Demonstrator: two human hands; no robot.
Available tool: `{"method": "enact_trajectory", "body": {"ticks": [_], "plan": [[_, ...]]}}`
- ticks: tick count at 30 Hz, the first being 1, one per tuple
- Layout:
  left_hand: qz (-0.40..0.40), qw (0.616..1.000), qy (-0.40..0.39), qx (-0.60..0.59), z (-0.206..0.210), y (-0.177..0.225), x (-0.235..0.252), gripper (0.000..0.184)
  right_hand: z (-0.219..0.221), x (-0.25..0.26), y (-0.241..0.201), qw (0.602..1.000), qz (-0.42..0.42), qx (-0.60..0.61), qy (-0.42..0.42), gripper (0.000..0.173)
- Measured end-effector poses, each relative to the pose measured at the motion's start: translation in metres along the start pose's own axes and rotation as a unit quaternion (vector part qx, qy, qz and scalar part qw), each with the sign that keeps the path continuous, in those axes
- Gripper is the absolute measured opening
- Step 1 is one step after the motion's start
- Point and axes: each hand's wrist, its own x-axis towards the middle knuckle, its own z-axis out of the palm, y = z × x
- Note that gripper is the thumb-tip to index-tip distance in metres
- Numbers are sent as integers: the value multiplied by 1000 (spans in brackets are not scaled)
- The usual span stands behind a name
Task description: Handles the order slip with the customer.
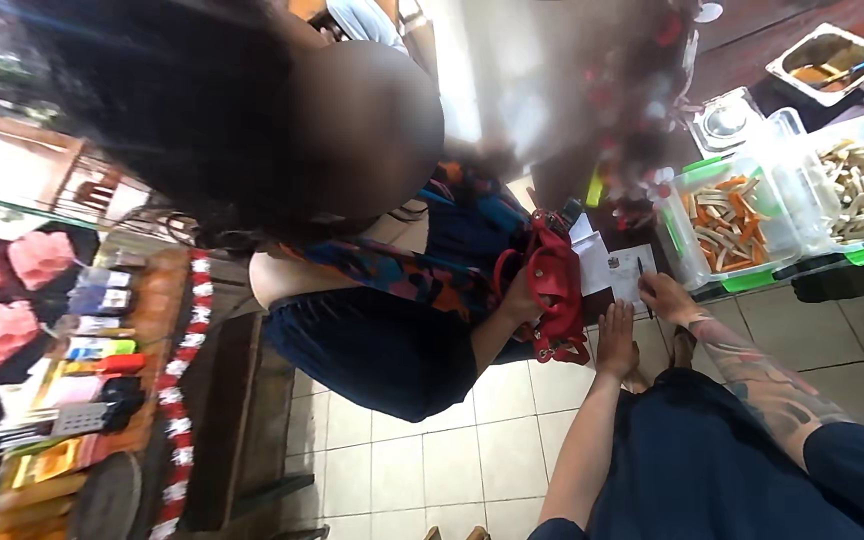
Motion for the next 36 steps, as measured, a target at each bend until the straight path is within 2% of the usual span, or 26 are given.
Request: {"method": "enact_trajectory", "body": {"ticks": [22,36], "plan": [[4,1000,7,-8,1,0,0,93,0,0,2,1000,-25,-3,5,20],[10,1000,14,-11,-1,0,-1,94,-3,-3,-4,1000,6,8,-13,24]]}}
